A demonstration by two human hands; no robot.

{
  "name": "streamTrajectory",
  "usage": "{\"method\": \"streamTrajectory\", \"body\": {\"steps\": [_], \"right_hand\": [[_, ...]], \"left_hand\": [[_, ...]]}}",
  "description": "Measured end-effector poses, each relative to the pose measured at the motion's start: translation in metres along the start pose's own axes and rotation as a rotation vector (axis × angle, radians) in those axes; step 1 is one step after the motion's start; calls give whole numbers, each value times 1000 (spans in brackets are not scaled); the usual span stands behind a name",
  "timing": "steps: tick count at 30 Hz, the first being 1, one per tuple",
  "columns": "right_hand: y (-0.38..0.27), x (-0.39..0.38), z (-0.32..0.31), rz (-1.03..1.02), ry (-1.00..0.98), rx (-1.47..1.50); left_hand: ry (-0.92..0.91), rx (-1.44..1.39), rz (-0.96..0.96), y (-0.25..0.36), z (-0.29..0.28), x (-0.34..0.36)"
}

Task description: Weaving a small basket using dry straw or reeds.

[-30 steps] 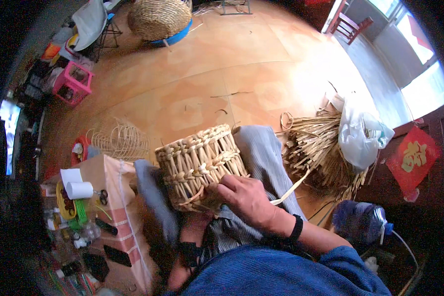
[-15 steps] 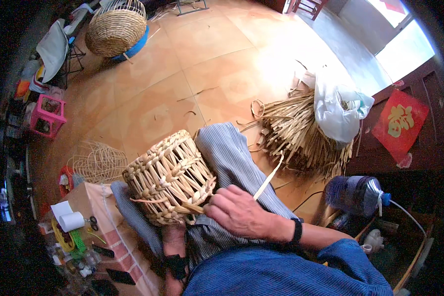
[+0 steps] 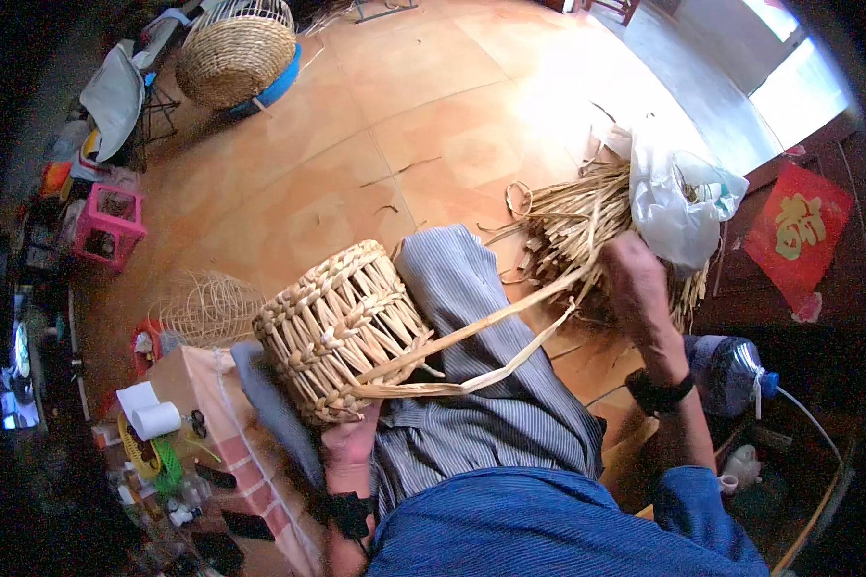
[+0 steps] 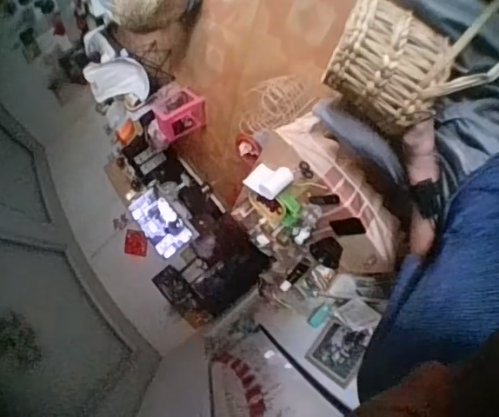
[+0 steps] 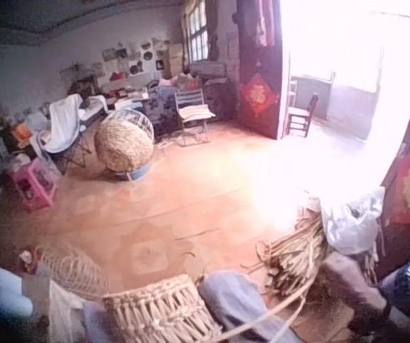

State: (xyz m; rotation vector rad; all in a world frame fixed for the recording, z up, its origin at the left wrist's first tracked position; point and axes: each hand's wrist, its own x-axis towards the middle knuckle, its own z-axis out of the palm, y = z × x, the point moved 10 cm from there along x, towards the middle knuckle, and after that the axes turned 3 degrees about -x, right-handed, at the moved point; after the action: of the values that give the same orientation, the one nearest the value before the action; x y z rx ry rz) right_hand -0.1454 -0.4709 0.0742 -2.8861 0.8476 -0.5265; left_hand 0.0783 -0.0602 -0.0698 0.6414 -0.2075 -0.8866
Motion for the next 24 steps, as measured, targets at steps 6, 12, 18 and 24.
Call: {"method": "streamTrajectory", "body": {"steps": [6, 12, 18, 24], "right_hand": [[-133, 30, -9, -67, -9, 283], [-274, 11, 14, -306, -470, 757], [-304, 17, 18, -412, -502, 539], [-313, 49, 14, -484, -358, 471]], "left_hand": [[240, -124, 16, 15, 21, -17], [344, -60, 49, 6, 39, -7], [312, 484, 97, 14, 52, -4], [311, 1199, 220, 31, 80, 9]]}}
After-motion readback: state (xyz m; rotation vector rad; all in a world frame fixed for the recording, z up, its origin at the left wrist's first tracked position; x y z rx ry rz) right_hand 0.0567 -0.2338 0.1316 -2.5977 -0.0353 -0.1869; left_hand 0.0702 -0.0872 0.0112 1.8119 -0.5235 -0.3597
